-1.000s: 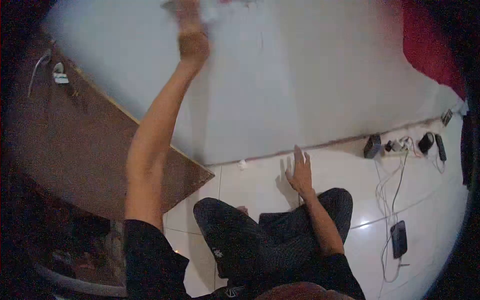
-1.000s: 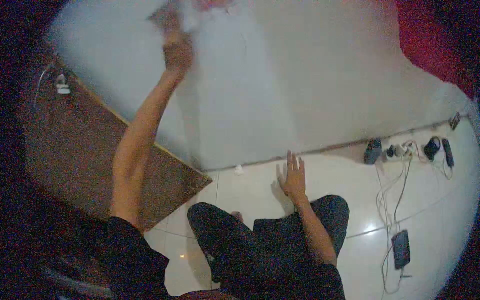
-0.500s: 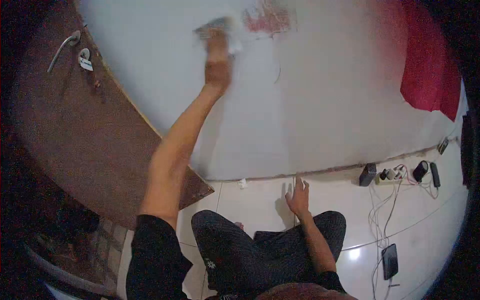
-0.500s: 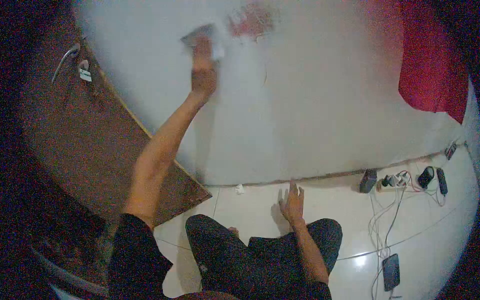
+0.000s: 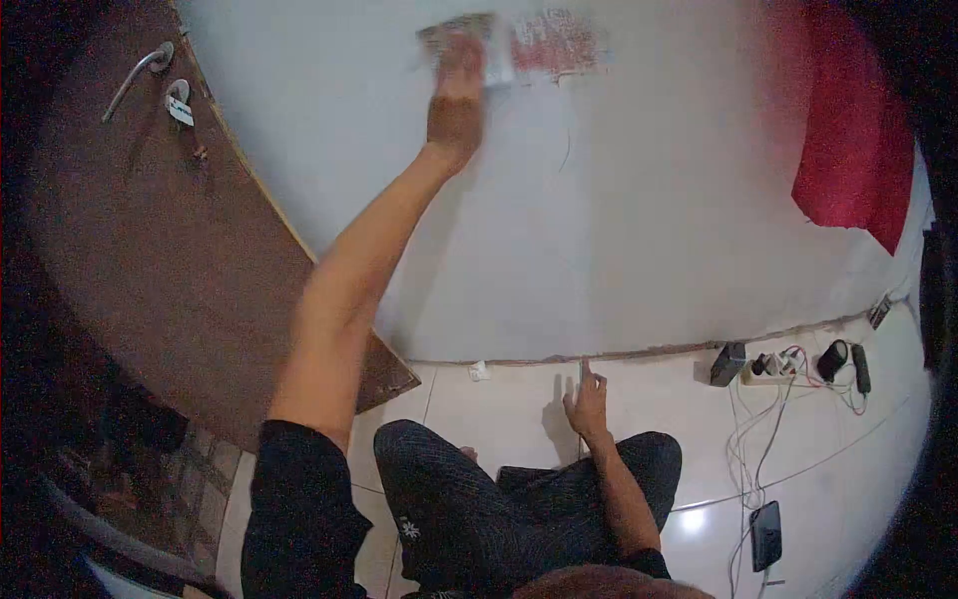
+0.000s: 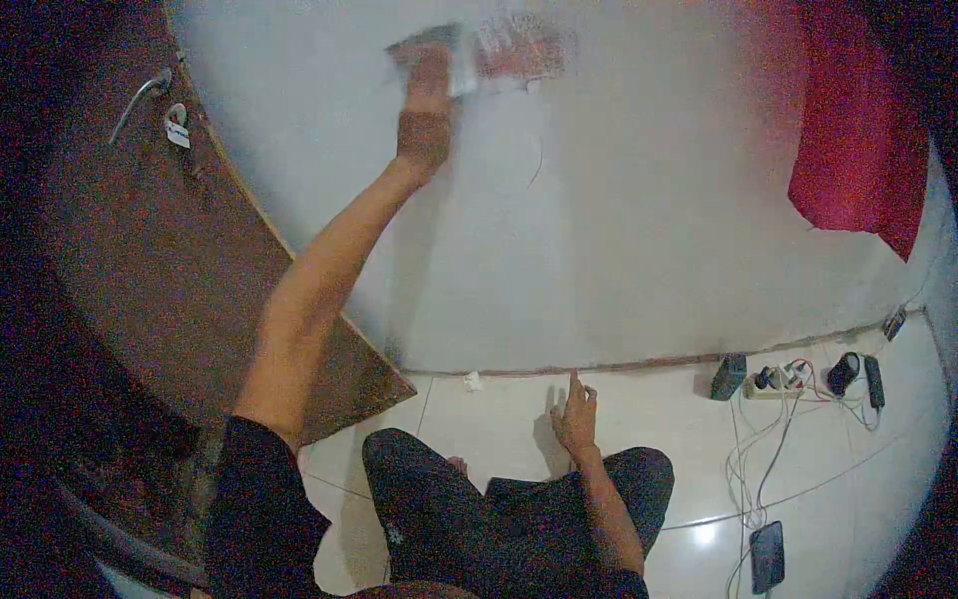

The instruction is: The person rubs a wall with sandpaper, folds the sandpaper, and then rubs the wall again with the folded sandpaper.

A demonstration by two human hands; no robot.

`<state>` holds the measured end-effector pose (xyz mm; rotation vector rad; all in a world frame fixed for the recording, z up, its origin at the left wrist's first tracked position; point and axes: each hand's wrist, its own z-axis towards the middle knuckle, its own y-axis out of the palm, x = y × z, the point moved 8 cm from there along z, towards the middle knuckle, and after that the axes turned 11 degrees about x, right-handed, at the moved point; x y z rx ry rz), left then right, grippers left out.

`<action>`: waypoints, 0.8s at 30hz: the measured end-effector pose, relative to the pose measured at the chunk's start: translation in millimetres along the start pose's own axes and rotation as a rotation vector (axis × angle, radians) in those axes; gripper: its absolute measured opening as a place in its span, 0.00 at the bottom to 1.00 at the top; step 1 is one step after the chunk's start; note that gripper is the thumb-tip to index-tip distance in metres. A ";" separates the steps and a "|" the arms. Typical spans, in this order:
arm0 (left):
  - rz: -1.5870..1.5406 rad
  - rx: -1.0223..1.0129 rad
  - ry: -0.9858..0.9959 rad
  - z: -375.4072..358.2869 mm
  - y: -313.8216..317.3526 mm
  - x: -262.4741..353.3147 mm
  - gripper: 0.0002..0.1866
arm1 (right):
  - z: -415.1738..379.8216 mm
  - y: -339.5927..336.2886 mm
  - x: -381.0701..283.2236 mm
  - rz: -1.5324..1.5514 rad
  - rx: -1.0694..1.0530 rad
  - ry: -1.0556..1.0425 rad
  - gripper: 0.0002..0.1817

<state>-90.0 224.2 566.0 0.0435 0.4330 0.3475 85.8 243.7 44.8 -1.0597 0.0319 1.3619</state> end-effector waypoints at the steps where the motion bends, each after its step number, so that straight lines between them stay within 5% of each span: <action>1: -0.128 -0.157 0.276 -3.1 7.6 23.0 0.31 | 1.0 -2.8 -0.8 -0.003 -0.001 -0.001 0.52; 3: -0.297 -0.341 0.710 -15.7 2.9 47.1 0.31 | 0.7 -3.9 0.1 0.024 -0.040 0.043 0.51; 4: -0.295 -0.336 0.715 -12.5 6.5 43.5 0.31 | 3.7 -3.0 1.1 0.025 -0.034 0.041 0.51; 6: -0.003 -0.010 0.120 19.2 0.1 -8.0 0.27 | 1.1 1.3 -0.6 -0.016 -0.049 0.026 0.51; 8: -0.001 -0.084 0.045 -3.8 2.7 -6.1 0.25 | -2.4 12.5 3.7 -0.024 -0.073 0.013 0.51; 10: -0.355 -0.412 0.906 -59.0 1.8 63.8 0.28 | -4.5 11.9 6.3 -0.037 -0.087 0.008 0.52; 12: -0.469 -0.485 0.783 -52.7 5.3 60.9 0.28 | -3.4 11.6 7.4 0.020 -0.198 0.081 0.52; 14: -0.166 -0.169 0.018 -13.7 2.0 10.0 0.26 | -5.1 14.0 13.1 -0.035 -0.138 0.066 0.53; 15: -0.097 0.011 -0.084 -9.5 -2.3 5.7 0.26 | -2.8 16.8 13.7 -0.038 -0.122 0.047 0.52; 16: -0.089 0.003 -0.089 -18.8 2.3 11.1 0.26 | -6.1 16.2 10.3 -0.040 -0.119 0.031 0.52; 19: -0.410 -0.362 0.736 -55.0 9.6 76.1 0.29 | -7.3 15.6 10.9 -0.002 -0.144 0.040 0.52; 20: -0.400 -0.366 0.734 -48.3 8.2 72.2 0.29 | -4.4 13.6 7.5 0.000 -0.149 0.031 0.52; 22: -0.186 -0.229 0.045 -16.3 7.3 15.3 0.29 | -4.9 13.8 6.1 -0.010 -0.194 0.083 0.51; 23: -0.165 -0.242 0.042 -24.4 9.7 12.9 0.29 | -5.6 16.8 6.5 -0.019 -0.191 0.079 0.51; 24: -0.232 -0.278 0.303 -36.0 13.7 35.7 0.29 | -3.4 21.2 5.3 -0.009 -0.203 0.059 0.51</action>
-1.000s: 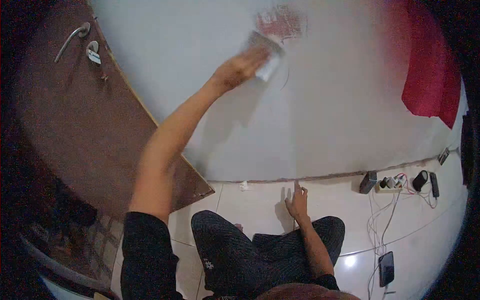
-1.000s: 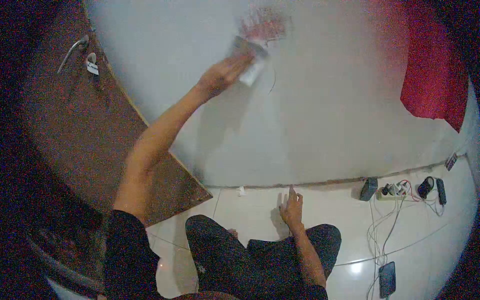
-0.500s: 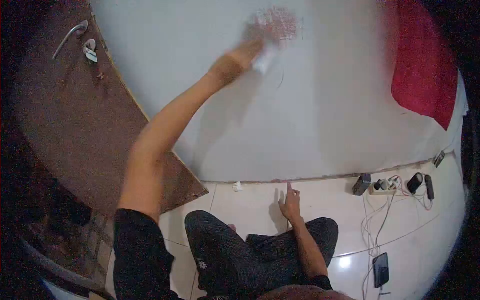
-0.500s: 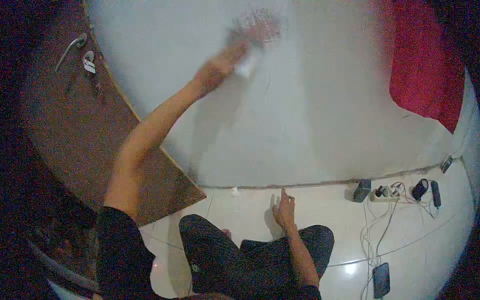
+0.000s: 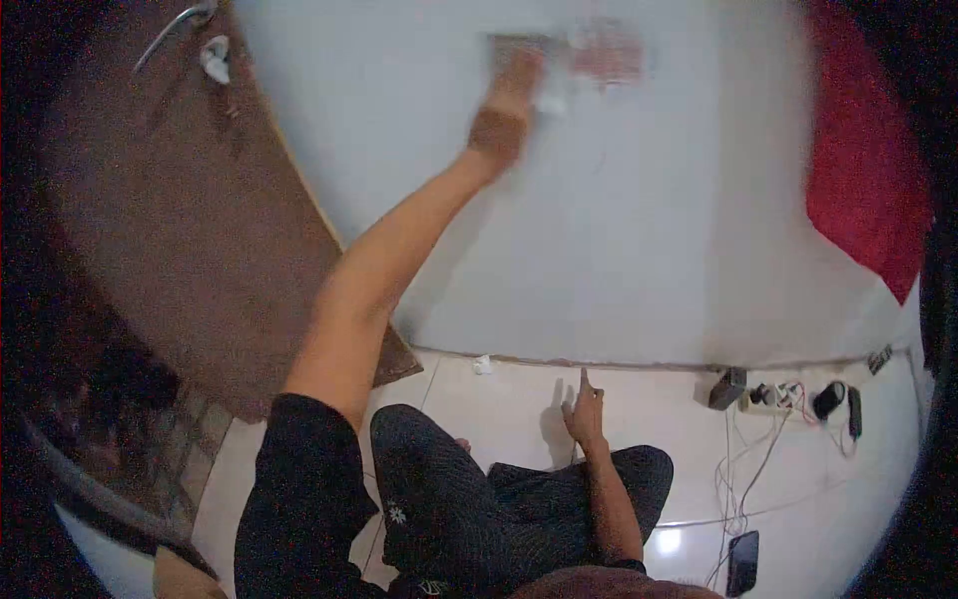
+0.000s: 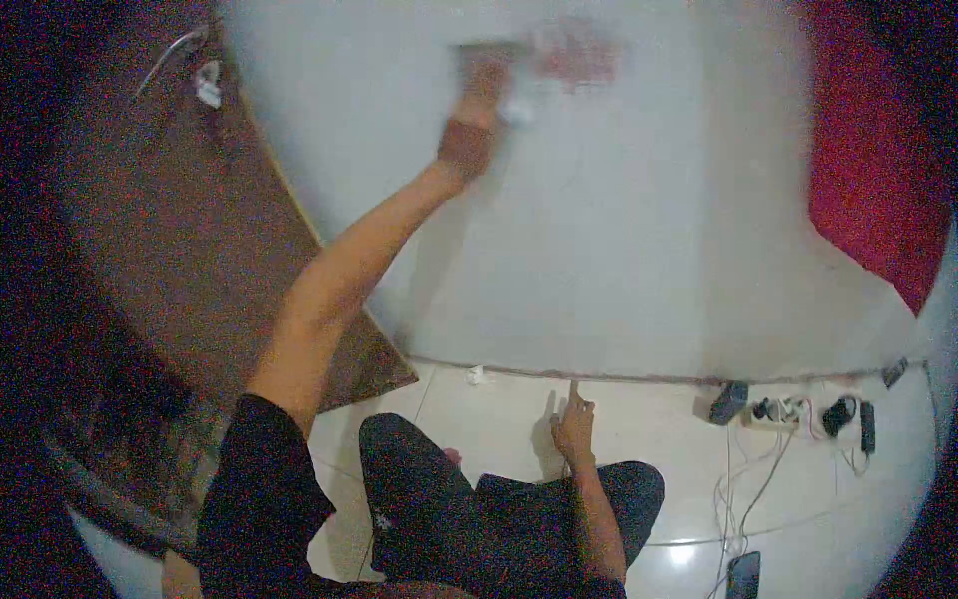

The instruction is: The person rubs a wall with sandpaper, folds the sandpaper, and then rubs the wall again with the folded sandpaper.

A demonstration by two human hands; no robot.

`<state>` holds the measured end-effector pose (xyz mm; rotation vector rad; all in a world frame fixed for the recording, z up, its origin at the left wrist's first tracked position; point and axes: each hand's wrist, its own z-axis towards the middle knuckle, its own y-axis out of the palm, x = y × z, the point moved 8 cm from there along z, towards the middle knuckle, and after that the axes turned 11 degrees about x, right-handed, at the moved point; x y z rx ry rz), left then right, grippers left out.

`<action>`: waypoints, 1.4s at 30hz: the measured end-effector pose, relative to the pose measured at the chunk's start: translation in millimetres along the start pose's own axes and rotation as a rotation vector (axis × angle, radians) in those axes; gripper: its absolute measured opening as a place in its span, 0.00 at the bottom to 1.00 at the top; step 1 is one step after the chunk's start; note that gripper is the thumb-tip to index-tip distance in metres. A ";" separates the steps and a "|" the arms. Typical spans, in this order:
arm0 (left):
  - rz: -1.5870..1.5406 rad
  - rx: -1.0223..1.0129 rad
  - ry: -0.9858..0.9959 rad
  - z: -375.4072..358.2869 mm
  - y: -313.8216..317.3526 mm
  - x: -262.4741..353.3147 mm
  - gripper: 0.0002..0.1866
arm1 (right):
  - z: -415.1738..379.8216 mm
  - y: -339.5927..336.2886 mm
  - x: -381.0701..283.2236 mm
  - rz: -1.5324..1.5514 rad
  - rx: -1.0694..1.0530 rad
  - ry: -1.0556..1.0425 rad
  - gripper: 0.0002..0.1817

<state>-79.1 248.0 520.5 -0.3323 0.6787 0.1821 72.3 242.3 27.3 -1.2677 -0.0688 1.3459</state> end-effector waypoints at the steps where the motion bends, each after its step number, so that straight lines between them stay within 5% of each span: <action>1: -0.030 -0.068 0.242 -15.0 8.7 21.0 0.30 | -2.1 0.7 4.3 0.022 0.001 0.001 0.50; 2: -0.065 -0.149 0.484 -31.6 5.0 38.3 0.30 | -5.3 7.1 9.5 0.051 0.000 0.002 0.50; 3: -0.040 -0.169 0.475 -32.2 1.6 30.8 0.30 | -5.5 9.8 9.3 0.051 0.037 -0.097 0.51; 5: -0.127 0.032 -0.378 -15.0 -26.3 -37.1 0.34 | -5.4 9.9 12.1 0.087 0.018 -0.071 0.50; 9: -0.036 -0.018 -0.181 -41.0 -21.5 -16.8 0.34 | -13.3 9.3 16.6 0.097 0.003 -0.043 0.51; 11: -0.061 -0.121 0.350 -51.4 -12.0 4.9 0.33 | -4.1 16.8 14.9 0.107 -0.034 -0.043 0.51; 12: -0.053 -0.130 0.344 -55.1 -15.6 5.7 0.33 | -4.0 19.4 19.2 0.072 -0.058 0.004 0.51; 15: 0.185 0.019 -0.138 -52.6 -28.7 -22.7 0.29 | -6.4 27.1 20.7 0.030 -0.064 0.010 0.53; 17: 0.040 -0.107 0.092 -53.6 -32.2 -4.9 0.29 | -16.2 47.4 40.9 -0.175 0.057 -0.254 0.53; 19: 0.050 -0.140 0.109 -54.2 -24.1 -6.6 0.29 | -10.0 28.0 21.5 -0.096 -0.011 -0.161 0.52; 21: 0.053 0.149 -0.443 -59.6 -38.3 -44.5 0.29 | -8.9 24.8 19.2 -0.041 -0.066 0.003 0.50; 24: -0.119 -0.024 0.278 -56.4 -33.5 5.9 0.29 | -10.6 23.1 16.4 0.010 -0.048 -0.013 0.51; 26: -0.006 -0.070 -0.394 -52.4 -26.1 -49.7 0.29 | -6.3 24.3 16.0 0.037 -0.054 -0.014 0.51; 27: 0.036 0.293 -0.486 -47.0 -53.8 -51.9 0.29 | -8.3 27.1 19.4 0.061 -0.064 -0.008 0.51; 28: 0.012 0.298 -0.481 -43.8 -51.4 -48.9 0.29 | -7.9 33.4 25.6 0.057 -0.050 0.012 0.51; 31: -0.016 -0.017 0.211 -44.3 -26.8 -8.0 0.33 | -8.8 29.9 24.1 0.000 -0.068 0.029 0.52; 32: -0.046 0.002 0.225 -38.2 -29.3 -7.2 0.33 | -8.5 28.8 23.5 -0.005 -0.047 0.061 0.52; 34: 0.100 0.179 -0.389 -34.6 -49.7 -58.3 0.32 | -10.5 23.7 15.0 -0.025 0.010 -0.066 0.52; 35: 0.080 0.178 -0.387 -39.0 -51.3 -54.6 0.32 | -9.5 26.8 16.9 -0.045 -0.051 -0.045 0.52; 37: 0.053 -0.016 0.002 -48.1 -37.2 -20.0 0.32 | -9.9 20.2 15.0 -0.024 -0.040 -0.045 0.52; 40: 0.014 -0.011 0.022 -49.4 -38.8 -25.1 0.32 | -6.9 24.1 13.3 -0.015 -0.060 -0.044 0.52; 41: 0.050 0.103 -0.256 -50.9 -46.7 -41.8 0.32 | -7.5 26.0 14.7 -0.029 -0.089 -0.047 0.52; 42: 0.044 0.100 -0.255 -51.9 -43.5 -33.1 0.32 | -8.5 27.5 14.6 -0.027 -0.090 -0.041 0.52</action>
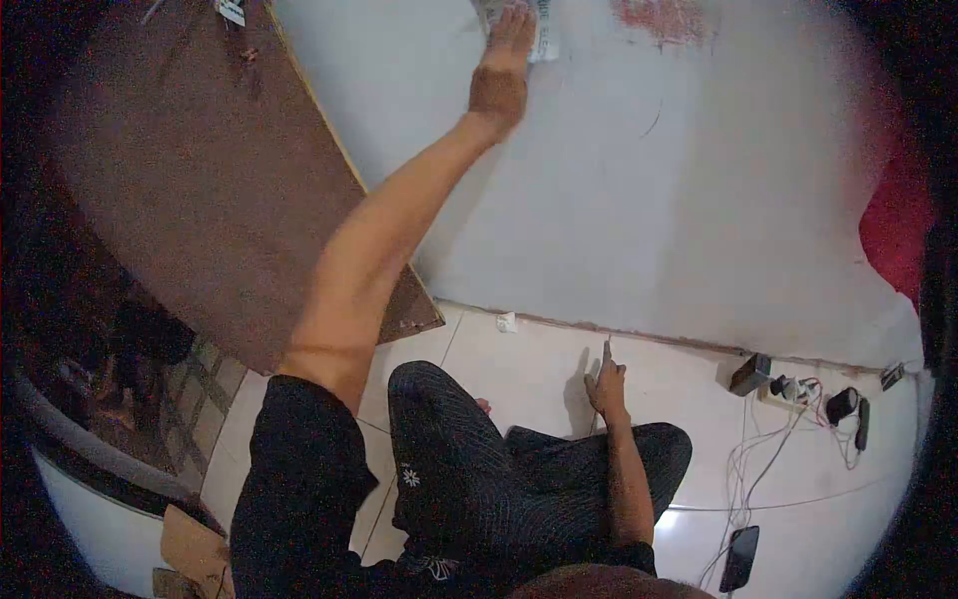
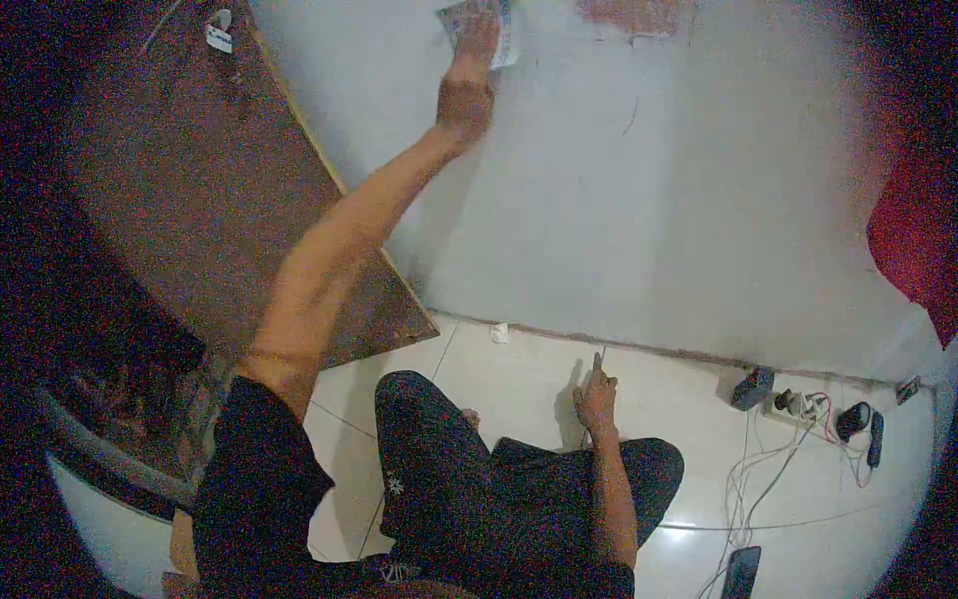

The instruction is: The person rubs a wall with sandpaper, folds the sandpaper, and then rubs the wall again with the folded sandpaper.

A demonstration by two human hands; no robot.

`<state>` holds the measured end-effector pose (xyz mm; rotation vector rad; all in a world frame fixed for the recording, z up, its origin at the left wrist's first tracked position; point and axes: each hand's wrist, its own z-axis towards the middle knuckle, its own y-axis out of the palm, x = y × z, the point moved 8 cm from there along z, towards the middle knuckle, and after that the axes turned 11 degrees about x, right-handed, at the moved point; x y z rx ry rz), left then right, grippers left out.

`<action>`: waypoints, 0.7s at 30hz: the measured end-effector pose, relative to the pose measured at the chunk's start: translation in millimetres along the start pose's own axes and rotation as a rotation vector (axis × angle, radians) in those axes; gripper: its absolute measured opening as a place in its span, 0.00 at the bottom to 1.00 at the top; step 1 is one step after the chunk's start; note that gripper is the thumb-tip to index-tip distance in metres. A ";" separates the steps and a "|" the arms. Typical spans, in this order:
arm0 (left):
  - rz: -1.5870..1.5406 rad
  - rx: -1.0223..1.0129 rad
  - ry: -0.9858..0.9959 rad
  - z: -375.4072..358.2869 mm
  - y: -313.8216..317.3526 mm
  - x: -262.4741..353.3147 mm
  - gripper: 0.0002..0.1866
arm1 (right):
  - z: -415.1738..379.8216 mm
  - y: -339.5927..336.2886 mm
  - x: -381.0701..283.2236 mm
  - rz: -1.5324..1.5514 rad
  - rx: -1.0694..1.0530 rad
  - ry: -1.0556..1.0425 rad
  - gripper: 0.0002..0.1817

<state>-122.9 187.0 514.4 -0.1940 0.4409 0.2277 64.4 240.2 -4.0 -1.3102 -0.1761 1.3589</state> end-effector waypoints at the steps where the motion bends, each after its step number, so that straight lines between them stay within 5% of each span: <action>1: 0.025 -0.028 0.052 -8.5 7.7 11.5 0.32 | -1.2 0.8 2.4 0.027 -0.012 0.060 0.52; 3: -0.138 -0.123 0.252 -25.8 15.9 31.4 0.33 | -1.8 -1.5 5.3 0.049 -0.024 0.115 0.52; 6: -0.077 -0.237 0.106 -26.3 31.6 7.1 0.33 | 0.2 4.7 9.6 -0.050 -0.025 0.042 0.54; 7: -0.066 0.057 0.008 -7.8 10.5 2.7 0.34 | 1.2 6.6 6.7 -0.075 -0.022 0.004 0.54; 8: 0.059 0.134 -0.109 -1.8 5.4 -1.8 0.35 | -0.8 7.9 4.7 -0.096 -0.023 -0.042 0.55; 11: -0.044 0.012 0.037 -13.3 20.0 14.2 0.35 | -2.4 12.4 12.5 -0.064 -0.093 0.012 0.56; 13: -0.123 -0.206 0.382 -17.6 30.4 31.0 0.36 | -2.3 11.5 10.2 -0.065 -0.064 0.001 0.55; 14: -0.123 -0.203 0.391 -13.9 32.7 36.2 0.36 | 0.7 10.0 7.8 -0.067 -0.040 -0.008 0.55; 17: 0.152 0.041 -0.079 -5.8 21.6 26.3 0.34 | -1.0 6.5 4.2 0.072 -0.040 0.004 0.51; 18: 0.154 0.035 -0.085 -4.4 20.2 25.3 0.34 | -2.4 3.6 3.8 0.071 -0.048 0.004 0.51; 20: -0.217 -0.270 0.352 -19.2 39.2 55.7 0.35 | -3.9 5.6 6.1 -0.025 -0.025 0.007 0.50; 21: -0.091 -0.194 0.180 -12.6 40.7 36.4 0.35 | -2.7 5.1 9.6 -0.030 -0.017 0.009 0.50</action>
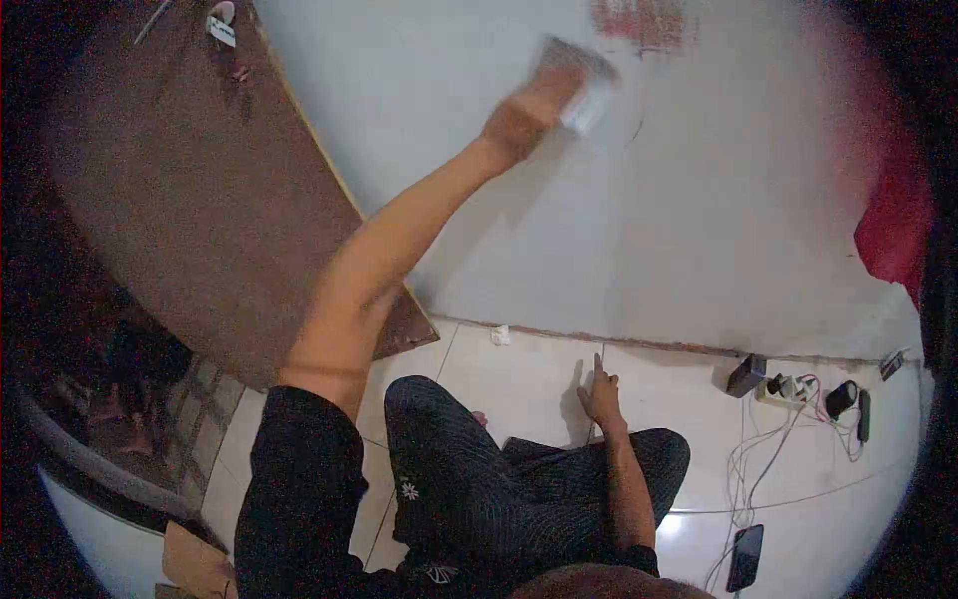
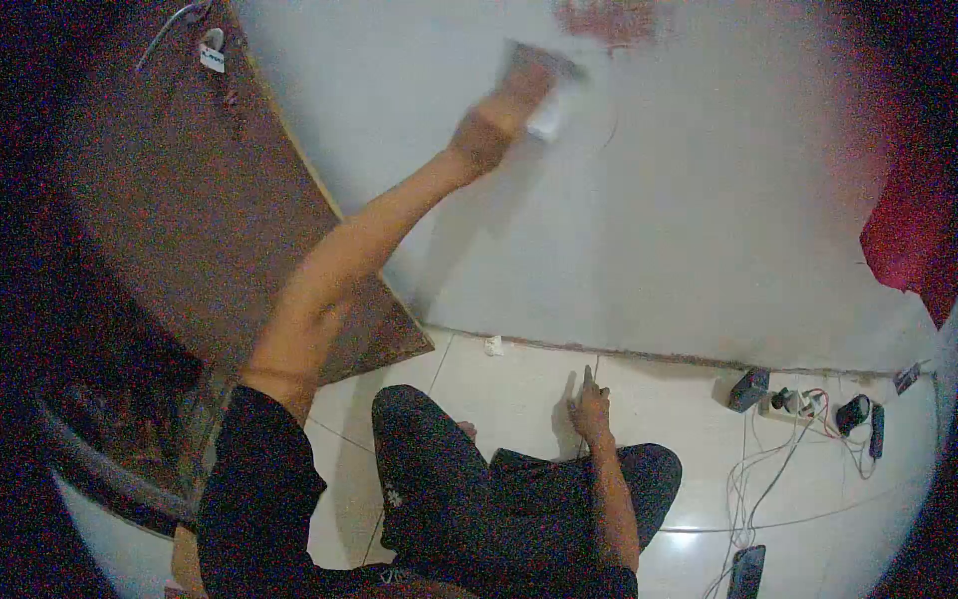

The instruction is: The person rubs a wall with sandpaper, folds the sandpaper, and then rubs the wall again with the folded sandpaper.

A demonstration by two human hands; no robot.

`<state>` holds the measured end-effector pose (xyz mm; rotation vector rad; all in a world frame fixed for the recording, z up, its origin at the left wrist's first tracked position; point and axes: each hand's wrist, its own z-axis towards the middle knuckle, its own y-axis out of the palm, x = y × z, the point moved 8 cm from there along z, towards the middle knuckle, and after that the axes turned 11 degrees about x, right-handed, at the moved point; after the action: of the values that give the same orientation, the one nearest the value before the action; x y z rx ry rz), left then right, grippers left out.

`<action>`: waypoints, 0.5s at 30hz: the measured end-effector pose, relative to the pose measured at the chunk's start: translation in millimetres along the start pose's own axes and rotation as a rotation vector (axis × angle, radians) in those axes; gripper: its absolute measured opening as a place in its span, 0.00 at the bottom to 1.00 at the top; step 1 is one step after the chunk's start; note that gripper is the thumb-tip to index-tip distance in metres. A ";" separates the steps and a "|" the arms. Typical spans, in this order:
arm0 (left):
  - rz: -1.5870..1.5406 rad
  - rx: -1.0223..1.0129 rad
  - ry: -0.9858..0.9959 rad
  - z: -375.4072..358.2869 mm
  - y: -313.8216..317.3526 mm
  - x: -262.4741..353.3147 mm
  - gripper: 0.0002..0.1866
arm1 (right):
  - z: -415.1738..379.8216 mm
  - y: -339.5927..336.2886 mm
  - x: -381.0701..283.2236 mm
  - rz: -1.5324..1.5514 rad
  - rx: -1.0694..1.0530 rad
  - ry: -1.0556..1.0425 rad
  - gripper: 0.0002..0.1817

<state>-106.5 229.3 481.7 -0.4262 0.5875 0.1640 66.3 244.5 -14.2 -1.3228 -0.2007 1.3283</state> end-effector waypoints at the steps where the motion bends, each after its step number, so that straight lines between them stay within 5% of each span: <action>1: 0.009 0.124 -0.253 5.8 -8.5 -16.6 0.34 | 0.5 2.5 0.3 0.022 -0.033 0.008 0.52; 4: 0.151 0.255 -0.300 16.1 -14.9 -11.2 0.34 | -3.4 6.1 1.4 0.001 -0.052 0.004 0.54; 6: -0.092 0.002 0.197 17.5 0.2 18.4 0.35 | 0.6 8.1 4.7 -0.040 -0.023 -0.022 0.54; 7: -0.083 0.004 0.207 21.1 -6.0 18.1 0.35 | -0.1 9.6 4.8 -0.016 -0.029 -0.008 0.54; 9: -0.049 0.253 -0.309 33.6 -28.9 -25.7 0.33 | 3.9 11.7 3.4 0.021 -0.019 0.009 0.55; 11: 0.133 0.436 -0.394 39.2 -36.6 -34.6 0.34 | 2.0 9.4 3.4 -0.008 -0.015 0.043 0.55; 14: 0.067 -0.078 0.198 21.1 12.2 14.8 0.33 | -1.4 3.2 3.8 0.077 -0.040 0.030 0.50; 15: 0.065 -0.073 0.200 13.3 9.0 4.5 0.33 | -2.4 4.3 3.7 0.075 -0.035 0.032 0.50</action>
<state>-98.6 243.3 486.0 -0.4975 0.7947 0.2072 66.9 244.7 -20.3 -1.3915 -0.1542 1.3704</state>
